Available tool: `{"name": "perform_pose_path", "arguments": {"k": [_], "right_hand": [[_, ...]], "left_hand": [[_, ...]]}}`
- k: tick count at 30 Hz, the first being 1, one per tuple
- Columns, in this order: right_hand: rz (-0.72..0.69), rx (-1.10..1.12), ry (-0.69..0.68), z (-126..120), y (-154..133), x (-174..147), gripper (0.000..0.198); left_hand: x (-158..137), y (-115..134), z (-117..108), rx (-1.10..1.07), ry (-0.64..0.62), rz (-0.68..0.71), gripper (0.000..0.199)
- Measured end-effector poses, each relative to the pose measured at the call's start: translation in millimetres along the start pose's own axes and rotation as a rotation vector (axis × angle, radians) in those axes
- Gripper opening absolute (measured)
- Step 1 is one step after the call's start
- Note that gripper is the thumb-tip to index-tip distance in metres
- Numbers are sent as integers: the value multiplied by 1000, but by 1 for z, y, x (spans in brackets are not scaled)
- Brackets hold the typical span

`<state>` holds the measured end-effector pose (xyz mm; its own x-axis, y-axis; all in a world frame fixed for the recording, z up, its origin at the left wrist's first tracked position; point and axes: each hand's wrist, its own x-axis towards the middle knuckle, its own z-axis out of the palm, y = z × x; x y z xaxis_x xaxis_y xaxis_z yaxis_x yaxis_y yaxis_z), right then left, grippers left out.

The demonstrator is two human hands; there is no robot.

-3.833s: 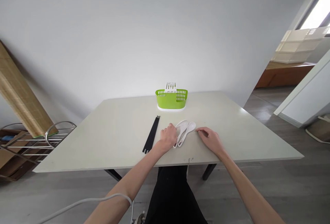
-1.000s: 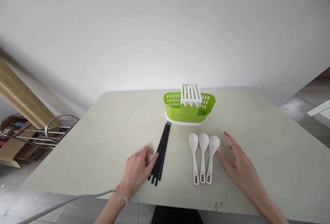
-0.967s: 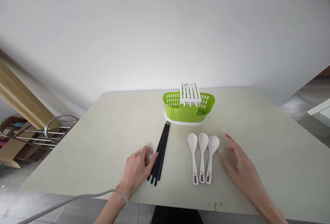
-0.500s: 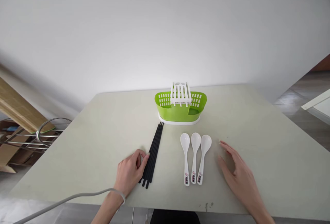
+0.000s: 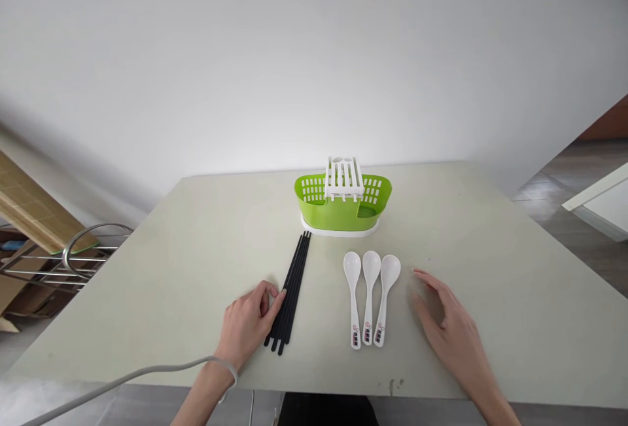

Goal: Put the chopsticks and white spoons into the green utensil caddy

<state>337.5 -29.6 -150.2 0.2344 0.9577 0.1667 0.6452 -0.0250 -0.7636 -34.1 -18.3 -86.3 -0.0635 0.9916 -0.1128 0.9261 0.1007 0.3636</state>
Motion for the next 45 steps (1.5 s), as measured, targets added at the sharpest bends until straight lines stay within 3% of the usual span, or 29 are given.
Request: {"name": "perform_pose_path", "arguments": {"k": [9,29,38,45], "right_hand": [[46,-28,-8,-2,-2,-1,47],[34,-40,6,-3,-3,-2,44],[26,-32,-18,-2,-2,-2,42],[28,2,-24,-1,-3,-1,43]], "left_hand": [[0,1,-10,-33,-113,5,42],[0,2,-21,-12,-221,38,33],[0,27,-42,420,-258,-91,26],[6,34,-56,530,-306,-83,28]]}}
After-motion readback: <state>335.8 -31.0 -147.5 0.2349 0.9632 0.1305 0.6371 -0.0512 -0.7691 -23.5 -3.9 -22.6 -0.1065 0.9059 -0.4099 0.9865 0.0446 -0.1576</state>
